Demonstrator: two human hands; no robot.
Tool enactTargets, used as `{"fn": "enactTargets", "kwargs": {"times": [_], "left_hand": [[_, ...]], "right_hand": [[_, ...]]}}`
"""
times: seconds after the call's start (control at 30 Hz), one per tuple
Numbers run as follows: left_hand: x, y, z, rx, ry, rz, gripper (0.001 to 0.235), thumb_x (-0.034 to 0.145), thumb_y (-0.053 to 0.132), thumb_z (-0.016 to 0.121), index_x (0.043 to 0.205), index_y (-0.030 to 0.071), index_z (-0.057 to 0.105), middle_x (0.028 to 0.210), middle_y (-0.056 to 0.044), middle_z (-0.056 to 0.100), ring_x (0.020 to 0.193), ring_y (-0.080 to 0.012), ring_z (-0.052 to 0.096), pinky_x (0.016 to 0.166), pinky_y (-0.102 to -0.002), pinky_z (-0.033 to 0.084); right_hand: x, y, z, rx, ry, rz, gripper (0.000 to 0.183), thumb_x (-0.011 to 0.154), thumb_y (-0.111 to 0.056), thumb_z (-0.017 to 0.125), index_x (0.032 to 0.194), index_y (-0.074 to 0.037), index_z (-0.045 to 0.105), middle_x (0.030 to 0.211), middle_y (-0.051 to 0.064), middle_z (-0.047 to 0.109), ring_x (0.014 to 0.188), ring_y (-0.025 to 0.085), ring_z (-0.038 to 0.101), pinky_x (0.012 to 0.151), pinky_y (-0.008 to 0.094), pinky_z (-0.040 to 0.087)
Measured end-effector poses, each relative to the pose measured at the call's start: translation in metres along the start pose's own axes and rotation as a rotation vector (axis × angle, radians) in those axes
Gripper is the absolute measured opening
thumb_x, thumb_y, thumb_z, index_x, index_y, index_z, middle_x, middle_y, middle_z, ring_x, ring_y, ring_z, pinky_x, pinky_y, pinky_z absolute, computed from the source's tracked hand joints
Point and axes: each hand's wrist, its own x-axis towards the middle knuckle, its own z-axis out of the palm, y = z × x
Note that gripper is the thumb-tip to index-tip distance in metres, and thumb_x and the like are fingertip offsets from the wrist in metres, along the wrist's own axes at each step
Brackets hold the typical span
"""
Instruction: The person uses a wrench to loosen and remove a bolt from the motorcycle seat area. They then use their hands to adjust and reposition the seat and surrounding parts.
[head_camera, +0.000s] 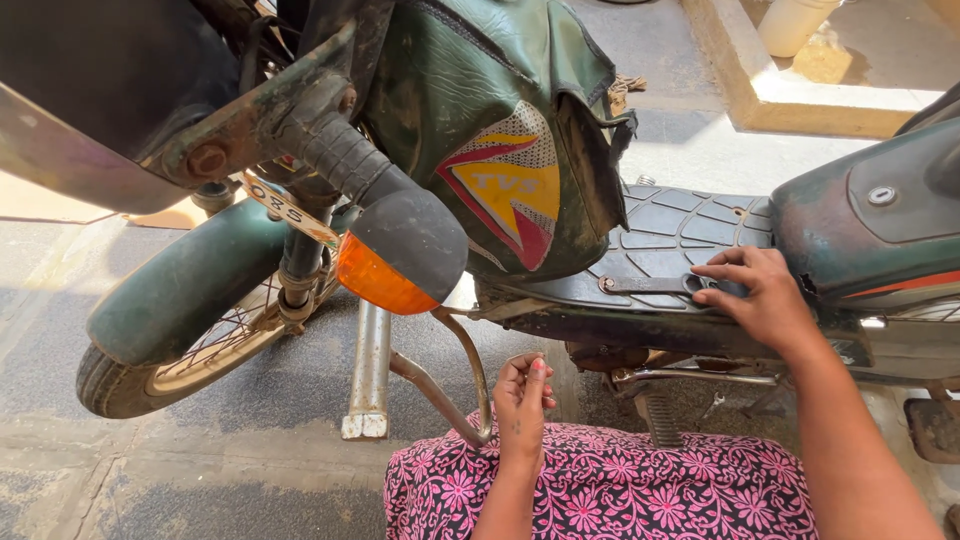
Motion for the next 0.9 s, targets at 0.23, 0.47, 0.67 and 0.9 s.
{"fn": "enactTargets", "kwargs": {"times": [0.23,0.47,0.67,0.9], "left_hand": [[-0.001,-0.003,0.005,-0.009,-0.023,0.007,0.023,0.098,0.025,0.067,0.111,0.006,0.068,0.091,0.0,0.067,0.071,-0.0046,0.055,0.061,-0.021,0.049],[0.002,-0.004,0.004,-0.007,-0.008,0.003,0.023,0.098,0.025,0.068,0.109,0.006,0.068,0.09,0.0,0.067,0.07,-0.0048,0.055,0.059,-0.021,0.049],[0.009,-0.003,0.006,0.016,0.004,-0.013,0.023,0.098,0.026,0.067,0.109,0.006,0.068,0.089,0.0,0.067,0.07,-0.0048,0.055,0.059,-0.021,0.049],[0.013,-0.007,0.008,0.029,-0.011,-0.015,0.024,0.097,0.028,0.068,0.108,0.007,0.069,0.089,-0.001,0.067,0.071,-0.0049,0.056,0.059,-0.021,0.049]], "right_hand": [[0.013,0.014,0.01,-0.023,0.084,-0.006,0.037,0.079,-0.027,0.084,0.116,-0.024,0.08,0.113,0.002,0.07,0.115,0.027,0.055,0.102,0.04,0.048],[0.085,0.019,0.039,-0.071,0.094,0.065,0.038,0.079,-0.035,0.086,0.115,-0.022,0.081,0.102,0.005,0.07,0.111,0.029,0.056,0.098,0.043,0.048],[0.144,0.003,0.067,0.005,-0.029,0.068,0.035,0.077,-0.03,0.087,0.109,-0.018,0.082,0.093,0.006,0.072,0.102,0.032,0.056,0.093,0.044,0.049],[0.139,-0.039,0.086,0.143,0.066,-0.076,0.037,0.076,-0.008,0.075,0.113,-0.006,0.071,0.101,0.019,0.069,0.098,0.04,0.063,0.088,0.048,0.052]]}}
